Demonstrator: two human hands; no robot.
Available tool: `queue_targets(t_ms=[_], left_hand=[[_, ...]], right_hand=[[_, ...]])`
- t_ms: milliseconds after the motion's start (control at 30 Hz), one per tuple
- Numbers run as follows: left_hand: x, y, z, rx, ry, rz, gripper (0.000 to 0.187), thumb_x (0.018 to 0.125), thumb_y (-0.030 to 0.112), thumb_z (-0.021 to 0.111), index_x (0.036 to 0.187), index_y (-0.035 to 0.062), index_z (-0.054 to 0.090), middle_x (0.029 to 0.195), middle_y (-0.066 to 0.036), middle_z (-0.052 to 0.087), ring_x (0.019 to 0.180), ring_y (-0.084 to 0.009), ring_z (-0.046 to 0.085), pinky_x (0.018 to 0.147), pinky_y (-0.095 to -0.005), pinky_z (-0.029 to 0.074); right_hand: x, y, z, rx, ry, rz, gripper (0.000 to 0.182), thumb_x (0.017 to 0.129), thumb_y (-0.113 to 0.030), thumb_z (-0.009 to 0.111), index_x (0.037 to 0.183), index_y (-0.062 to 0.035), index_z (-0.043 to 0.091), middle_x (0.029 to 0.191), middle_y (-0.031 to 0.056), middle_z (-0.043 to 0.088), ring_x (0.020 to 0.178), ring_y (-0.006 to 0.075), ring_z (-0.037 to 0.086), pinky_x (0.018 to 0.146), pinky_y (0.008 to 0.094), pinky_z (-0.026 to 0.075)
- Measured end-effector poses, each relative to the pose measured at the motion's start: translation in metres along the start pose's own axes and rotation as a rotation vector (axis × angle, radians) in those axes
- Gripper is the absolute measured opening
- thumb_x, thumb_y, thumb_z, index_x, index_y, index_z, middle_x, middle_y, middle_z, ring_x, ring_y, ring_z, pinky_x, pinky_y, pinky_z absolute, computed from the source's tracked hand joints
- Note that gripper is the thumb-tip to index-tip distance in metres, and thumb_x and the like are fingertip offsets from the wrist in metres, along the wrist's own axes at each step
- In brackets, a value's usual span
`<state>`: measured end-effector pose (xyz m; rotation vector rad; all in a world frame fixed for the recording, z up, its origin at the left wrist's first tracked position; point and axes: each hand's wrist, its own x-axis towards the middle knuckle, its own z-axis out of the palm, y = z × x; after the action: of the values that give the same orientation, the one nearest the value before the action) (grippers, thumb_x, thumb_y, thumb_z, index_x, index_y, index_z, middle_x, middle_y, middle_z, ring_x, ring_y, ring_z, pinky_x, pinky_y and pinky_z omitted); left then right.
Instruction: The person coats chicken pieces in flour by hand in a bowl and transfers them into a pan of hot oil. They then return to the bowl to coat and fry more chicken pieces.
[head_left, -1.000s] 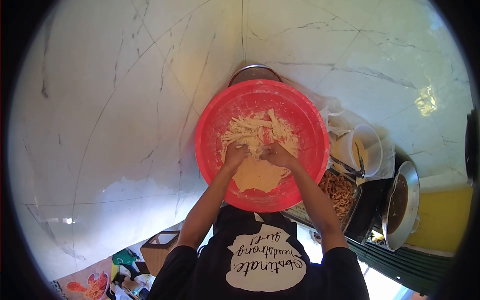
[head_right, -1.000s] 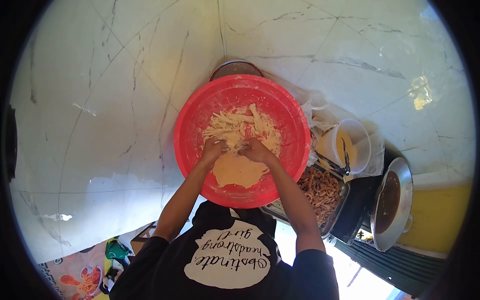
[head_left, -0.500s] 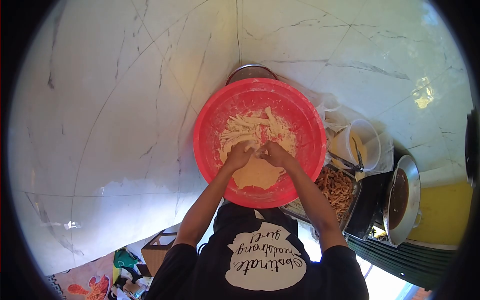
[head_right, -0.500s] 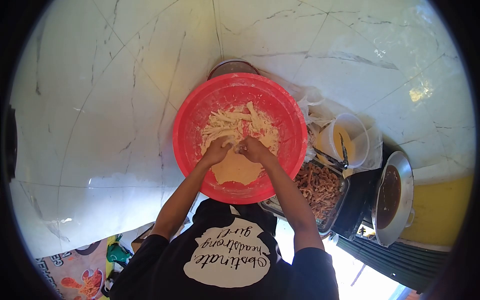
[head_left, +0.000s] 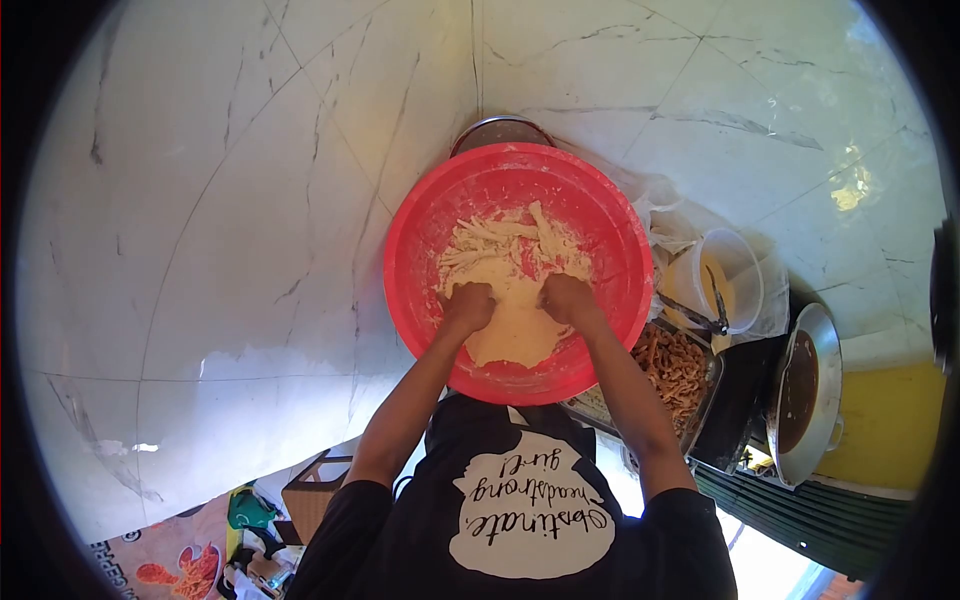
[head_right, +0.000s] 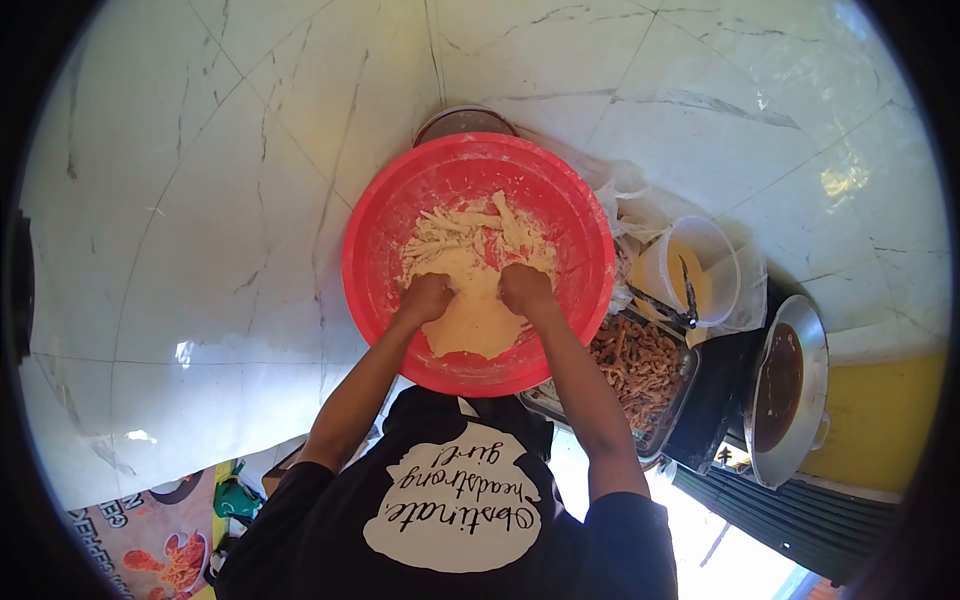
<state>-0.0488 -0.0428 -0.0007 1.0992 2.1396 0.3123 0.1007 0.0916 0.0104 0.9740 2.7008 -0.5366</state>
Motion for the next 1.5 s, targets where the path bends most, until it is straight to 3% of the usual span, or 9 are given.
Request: queue_targets(t_ms=[233, 367, 533, 600, 700, 900, 1100, 1367, 1500], left_hand=[[0.016, -0.024, 0.011, -0.075, -0.109, 0.020, 0.032, 0.080, 0.027, 0.055, 0.103, 0.0046, 0.061, 0.099, -0.019, 0.061, 0.097, -0.0323, 0.057, 0.083, -0.0362, 0.045], [0.019, -0.031, 0.016, -0.077, 0.086, 0.122, 0.037, 0.076, 0.026, 0.060, 0.109, 0.0084, 0.060, 0.107, -0.017, 0.059, 0.102, -0.0310, 0.056, 0.087, -0.0415, 0.043], [0.010, -0.024, 0.033, 0.204, -0.384, 0.492, 0.050, 0.063, 0.021, 0.072, 0.109, 0.0050, 0.060, 0.103, -0.018, 0.061, 0.098, -0.0323, 0.057, 0.085, -0.0364, 0.044], [0.003, -0.020, 0.041, 0.235, -0.464, 0.448, 0.049, 0.063, 0.022, 0.072, 0.107, 0.0042, 0.060, 0.101, -0.019, 0.062, 0.097, -0.0320, 0.058, 0.085, -0.0365, 0.045], [-0.002, -0.020, 0.040, 0.232, -0.530, 0.414, 0.046, 0.064, 0.023, 0.072, 0.105, 0.0034, 0.061, 0.099, -0.019, 0.062, 0.096, -0.0315, 0.058, 0.084, -0.0368, 0.045], [0.002, -0.017, 0.038, 0.141, -0.365, 0.290, 0.044, 0.065, 0.024, 0.071, 0.103, 0.0039, 0.061, 0.098, -0.018, 0.062, 0.094, -0.0311, 0.059, 0.082, -0.0372, 0.046], [-0.008, -0.011, 0.035, 0.269, -0.518, 0.412, 0.038, 0.069, 0.023, 0.068, 0.100, 0.0031, 0.062, 0.097, -0.019, 0.062, 0.092, -0.0327, 0.059, 0.079, -0.0388, 0.046], [0.000, -0.023, 0.050, 0.236, -0.197, 0.303, 0.038, 0.069, 0.030, 0.069, 0.097, 0.0047, 0.065, 0.094, -0.018, 0.064, 0.091, -0.0328, 0.060, 0.078, -0.0386, 0.047], [0.000, -0.018, 0.053, 0.207, -0.485, 0.402, 0.042, 0.070, 0.029, 0.068, 0.101, 0.0023, 0.061, 0.097, -0.019, 0.063, 0.094, -0.0321, 0.059, 0.080, -0.0383, 0.046]], right_hand=[[0.010, 0.025, 0.003, 0.532, -0.235, -0.128, 0.016, 0.076, -0.016, 0.061, 0.081, -0.0015, 0.067, 0.078, 0.0171, 0.064, 0.080, 0.0307, 0.062, 0.074, 0.0382, 0.049], [0.011, 0.009, 0.012, 0.309, -0.209, -0.072, 0.020, 0.076, -0.014, 0.061, 0.092, -0.0022, 0.064, 0.089, 0.0164, 0.064, 0.087, 0.0314, 0.061, 0.078, 0.0378, 0.047], [-0.006, -0.020, 0.046, 0.126, -0.159, -0.331, 0.032, 0.074, -0.017, 0.064, 0.103, -0.0061, 0.061, 0.100, 0.0165, 0.062, 0.093, 0.0321, 0.058, 0.082, 0.0376, 0.046], [-0.017, -0.030, 0.050, 0.090, -0.563, -0.307, 0.032, 0.071, -0.016, 0.064, 0.101, -0.0065, 0.062, 0.098, 0.0167, 0.062, 0.093, 0.0321, 0.058, 0.081, 0.0384, 0.046], [-0.024, -0.031, 0.042, 0.166, -0.652, -0.300, 0.031, 0.070, -0.014, 0.064, 0.099, -0.0063, 0.062, 0.097, 0.0163, 0.062, 0.092, 0.0316, 0.059, 0.080, 0.0383, 0.046], [-0.011, -0.017, 0.053, 0.050, -0.310, -0.228, 0.031, 0.069, -0.016, 0.064, 0.099, -0.0074, 0.065, 0.094, 0.0151, 0.064, 0.091, 0.0298, 0.061, 0.079, 0.0354, 0.047], [-0.024, -0.035, 0.032, 0.115, -0.653, -0.300, 0.032, 0.068, -0.013, 0.064, 0.099, -0.0056, 0.065, 0.095, 0.0165, 0.064, 0.091, 0.0297, 0.060, 0.080, 0.0355, 0.047], [-0.016, -0.018, 0.051, 0.119, -0.384, -0.205, 0.031, 0.067, -0.015, 0.067, 0.095, -0.0047, 0.065, 0.094, 0.0159, 0.064, 0.092, 0.0300, 0.061, 0.078, 0.0365, 0.048], [-0.023, -0.035, 0.043, 0.022, -0.538, -0.231, 0.029, 0.067, -0.014, 0.066, 0.095, -0.0051, 0.065, 0.093, 0.0162, 0.064, 0.091, 0.0304, 0.061, 0.078, 0.0376, 0.048]])
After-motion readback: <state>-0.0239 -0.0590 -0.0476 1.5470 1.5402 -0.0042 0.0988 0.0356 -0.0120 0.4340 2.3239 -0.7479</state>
